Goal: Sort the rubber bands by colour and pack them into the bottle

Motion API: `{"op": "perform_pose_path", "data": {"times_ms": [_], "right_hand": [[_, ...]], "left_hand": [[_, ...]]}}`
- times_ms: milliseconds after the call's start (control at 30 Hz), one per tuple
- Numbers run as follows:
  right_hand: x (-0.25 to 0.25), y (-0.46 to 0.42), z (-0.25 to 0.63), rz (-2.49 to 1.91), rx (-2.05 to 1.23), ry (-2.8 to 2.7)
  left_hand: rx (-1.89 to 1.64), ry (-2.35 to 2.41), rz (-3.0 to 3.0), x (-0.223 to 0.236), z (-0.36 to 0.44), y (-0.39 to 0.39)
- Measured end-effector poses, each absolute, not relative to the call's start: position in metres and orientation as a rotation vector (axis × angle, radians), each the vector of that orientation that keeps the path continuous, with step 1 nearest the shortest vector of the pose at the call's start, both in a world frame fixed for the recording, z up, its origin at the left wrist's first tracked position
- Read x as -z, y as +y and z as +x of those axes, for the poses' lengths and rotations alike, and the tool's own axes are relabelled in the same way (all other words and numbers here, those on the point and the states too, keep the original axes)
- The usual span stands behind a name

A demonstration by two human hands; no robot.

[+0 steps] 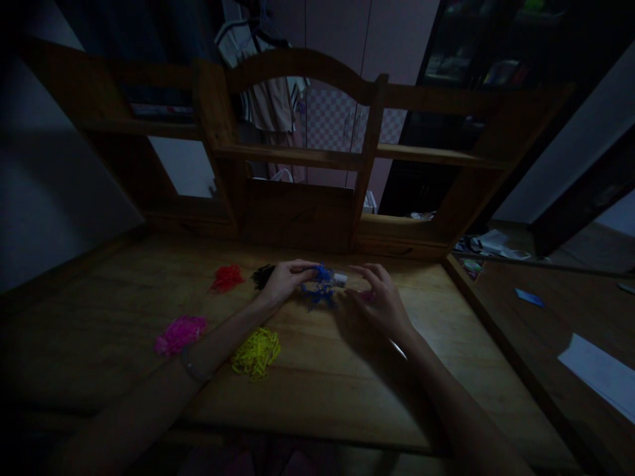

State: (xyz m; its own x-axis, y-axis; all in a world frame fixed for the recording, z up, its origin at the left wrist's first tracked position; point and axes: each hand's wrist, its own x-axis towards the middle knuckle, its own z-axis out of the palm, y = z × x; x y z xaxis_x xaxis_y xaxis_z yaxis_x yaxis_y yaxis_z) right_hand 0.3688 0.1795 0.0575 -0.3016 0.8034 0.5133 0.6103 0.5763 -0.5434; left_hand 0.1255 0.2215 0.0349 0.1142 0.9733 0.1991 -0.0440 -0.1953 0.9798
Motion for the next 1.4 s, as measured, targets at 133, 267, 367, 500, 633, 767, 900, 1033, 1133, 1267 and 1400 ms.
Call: {"op": "perform_pose_path", "data": {"times_ms": [133,267,367,500,633,767,900,1033,1133,1267,1400], "right_hand": [[-0.059,0.179,0.367,-1.119,-0.321,-2.017],[-0.061,0.177,0.366,-1.119,-0.341,-2.006],[-0.063,0.176,0.366,-1.122,-0.344,-2.003],[-0.063,0.177,0.367,-1.139,-0.330,-1.994],[-0.064,0.177,0.367,-1.131,-0.351,-1.999],[-0.064,0.176,0.366,-1.117,-0.368,-2.008],[-0.065,0.175,0.365,-1.111,-0.392,-2.023],[-0.067,0.174,0.364,-1.097,-0.431,-2.014],[-0.068,0.173,0.363,-1.103,-0.450,-1.998],[-0.070,0.172,0.364,-1.111,-0.444,-1.987],[-0.070,0.173,0.365,-1.136,-0.460,-1.962]], "left_hand": [[-1.324,0.998,1.353,-0.041,0.127,0.219],[-1.400,1.005,1.450,-0.043,0.129,0.217],[-1.378,1.031,1.538,-0.042,0.129,0.216],[-1.324,0.967,1.689,-0.043,0.127,0.216],[-1.300,0.880,1.834,-0.045,0.125,0.216],[-1.308,0.907,1.782,-0.046,0.125,0.215],[-1.355,0.903,1.618,-0.046,0.128,0.214],[-1.388,0.855,1.527,-0.047,0.131,0.212],[-1.363,0.857,1.583,-0.051,0.132,0.209],[-1.430,0.889,1.690,-0.057,0.129,0.206],[-1.414,0.840,1.794,-0.060,0.126,0.207]]}}
